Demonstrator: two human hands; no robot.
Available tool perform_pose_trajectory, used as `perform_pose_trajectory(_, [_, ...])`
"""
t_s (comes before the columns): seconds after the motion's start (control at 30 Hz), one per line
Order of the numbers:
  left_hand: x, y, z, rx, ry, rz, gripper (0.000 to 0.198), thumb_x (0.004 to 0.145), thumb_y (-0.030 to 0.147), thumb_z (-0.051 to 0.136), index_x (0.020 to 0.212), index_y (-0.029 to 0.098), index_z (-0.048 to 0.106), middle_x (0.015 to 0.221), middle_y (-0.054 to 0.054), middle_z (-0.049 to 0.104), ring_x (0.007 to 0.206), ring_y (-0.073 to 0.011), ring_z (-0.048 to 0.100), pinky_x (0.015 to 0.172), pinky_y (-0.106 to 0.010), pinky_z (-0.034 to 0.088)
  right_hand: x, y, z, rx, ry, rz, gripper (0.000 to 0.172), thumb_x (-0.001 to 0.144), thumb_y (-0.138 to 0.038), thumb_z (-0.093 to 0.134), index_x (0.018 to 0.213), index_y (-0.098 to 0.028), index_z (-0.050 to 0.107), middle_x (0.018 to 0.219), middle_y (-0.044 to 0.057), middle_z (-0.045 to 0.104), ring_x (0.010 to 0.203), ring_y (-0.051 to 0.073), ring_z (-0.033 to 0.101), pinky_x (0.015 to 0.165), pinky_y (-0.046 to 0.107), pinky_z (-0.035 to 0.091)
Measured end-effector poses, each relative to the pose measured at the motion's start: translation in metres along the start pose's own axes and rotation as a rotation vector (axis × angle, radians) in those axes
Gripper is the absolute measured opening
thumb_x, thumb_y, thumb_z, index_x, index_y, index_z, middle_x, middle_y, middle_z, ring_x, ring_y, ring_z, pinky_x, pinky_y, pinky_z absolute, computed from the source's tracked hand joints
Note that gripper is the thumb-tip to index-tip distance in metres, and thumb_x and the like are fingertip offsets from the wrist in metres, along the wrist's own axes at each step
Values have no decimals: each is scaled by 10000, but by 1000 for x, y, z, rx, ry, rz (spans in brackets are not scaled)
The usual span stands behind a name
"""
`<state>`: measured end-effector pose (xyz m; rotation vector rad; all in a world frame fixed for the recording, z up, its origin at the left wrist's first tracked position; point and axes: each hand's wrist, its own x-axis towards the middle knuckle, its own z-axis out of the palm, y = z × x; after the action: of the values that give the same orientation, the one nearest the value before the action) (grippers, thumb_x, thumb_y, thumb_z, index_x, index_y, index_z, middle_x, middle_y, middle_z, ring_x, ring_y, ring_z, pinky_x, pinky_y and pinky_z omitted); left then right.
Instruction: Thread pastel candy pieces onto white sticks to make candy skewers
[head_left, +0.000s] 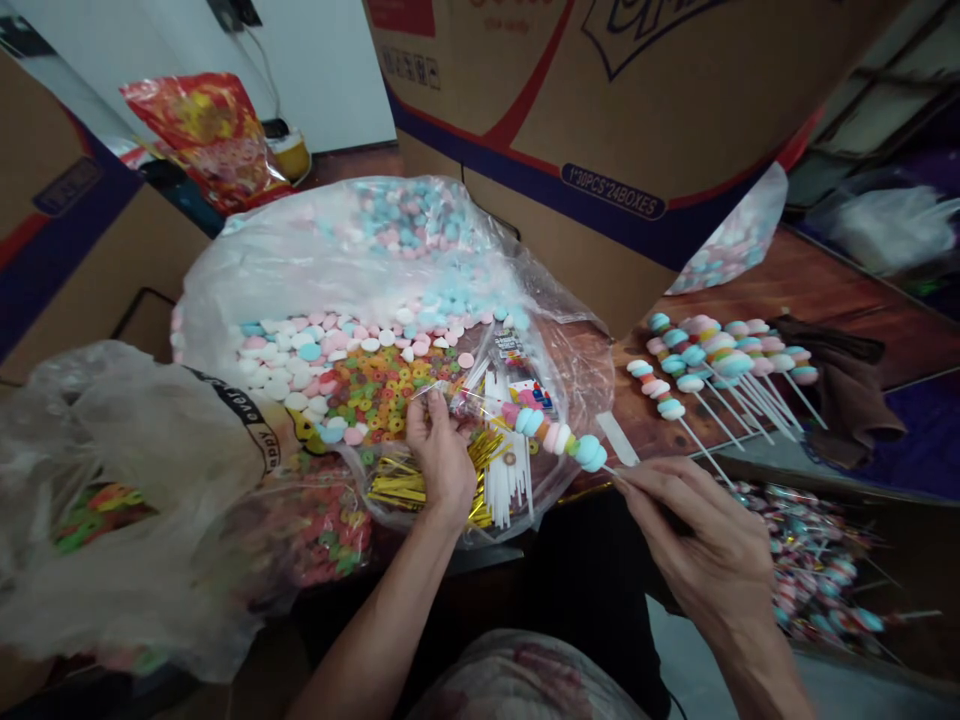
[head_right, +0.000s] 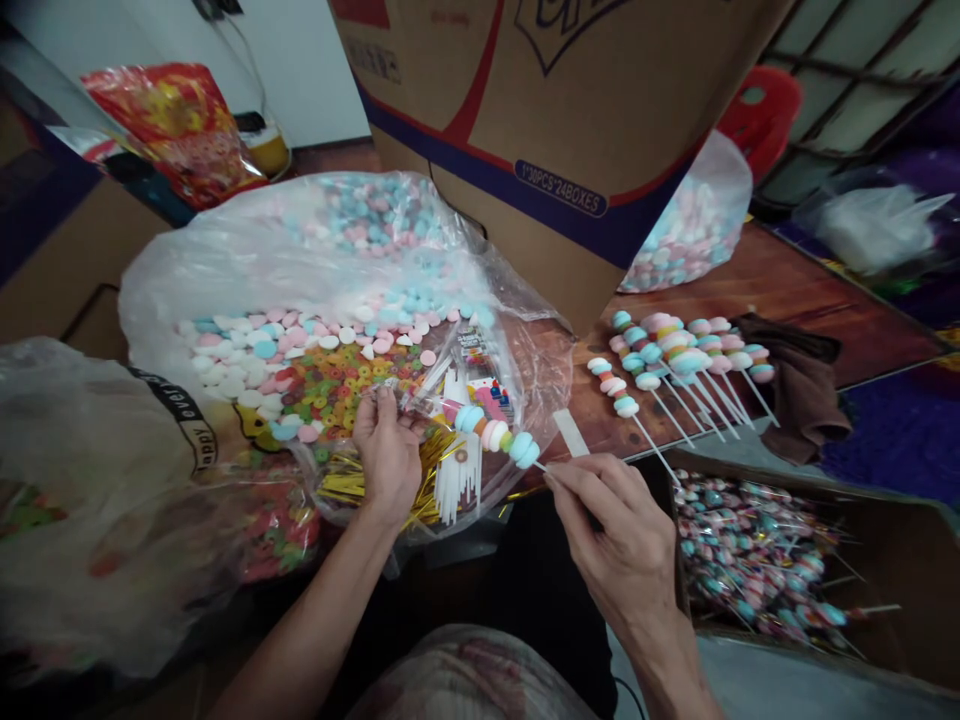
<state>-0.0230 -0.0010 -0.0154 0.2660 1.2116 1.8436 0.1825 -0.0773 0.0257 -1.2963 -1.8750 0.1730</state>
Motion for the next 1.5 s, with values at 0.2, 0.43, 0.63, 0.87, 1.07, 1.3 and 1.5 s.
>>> perform_pose_trajectory(0.2, [-2, -3, -2, 38, -65, 32, 295, 745, 440, 751, 881, 236, 588, 864, 12, 637, 729, -124, 631, 667, -252, 530, -1, -4, 2, 153, -6, 120, 94, 884, -137, 643, 883, -220, 686, 803, 20, 663, 727, 149, 638, 676, 268, 503])
perform_pose_trajectory(0.43, [1, -2, -4, 3, -129, 122, 322, 751, 459, 752, 815, 214, 554, 820, 16, 632, 729, -126, 655, 696, -254, 533, -1, 2, 6, 334, -146, 267, 97, 893, -197, 642, 808, -209, 685, 775, 8, 671, 700, 142, 640, 644, 242, 497])
perform_pose_trajectory(0.63, [-4, 0, 0, -30, -132, 29, 311, 765, 438, 747, 864, 227, 541, 858, -5, 684, 740, -146, 686, 643, -238, 506, 0, -7, 12, 251, -53, 171, 96, 880, -145, 641, 820, -202, 691, 748, 13, 664, 674, 137, 629, 627, 242, 498])
perform_pose_trajectory(0.87, [-12, 8, 8, -115, -195, -110, 337, 797, 489, 705, 879, 183, 588, 858, -76, 733, 801, -211, 721, 717, -311, 536, -7, -7, 23, 290, -6, 187, 120, 877, -105, 636, 836, -200, 699, 754, 13, 663, 681, 136, 628, 636, 246, 507])
perform_pose_trajectory(1.07, [-23, 11, 19, -157, -294, -225, 306, 829, 461, 687, 793, 168, 603, 771, -48, 714, 761, -188, 708, 705, -291, 536, -9, -9, 34, 299, 14, 145, 133, 869, -68, 638, 858, -188, 693, 744, 16, 639, 678, 130, 612, 636, 245, 503])
perform_pose_trajectory(1.3, [-28, 5, 18, -158, -292, -279, 271, 846, 437, 680, 840, 187, 576, 724, -11, 665, 685, -139, 661, 660, -248, 503, -19, -18, 50, 189, 4, 47, 155, 881, -59, 600, 933, -173, 692, 762, 36, 624, 667, 133, 578, 643, 262, 483])
perform_pose_trajectory(1.5, [-29, 3, 17, -141, -337, -315, 251, 874, 427, 646, 854, 185, 584, 749, -14, 648, 641, -119, 612, 623, -238, 476, -21, -23, 55, 559, -89, 563, 144, 888, -252, 635, 785, -179, 704, 663, 5, 570, 581, 108, 500, 517, 233, 379])
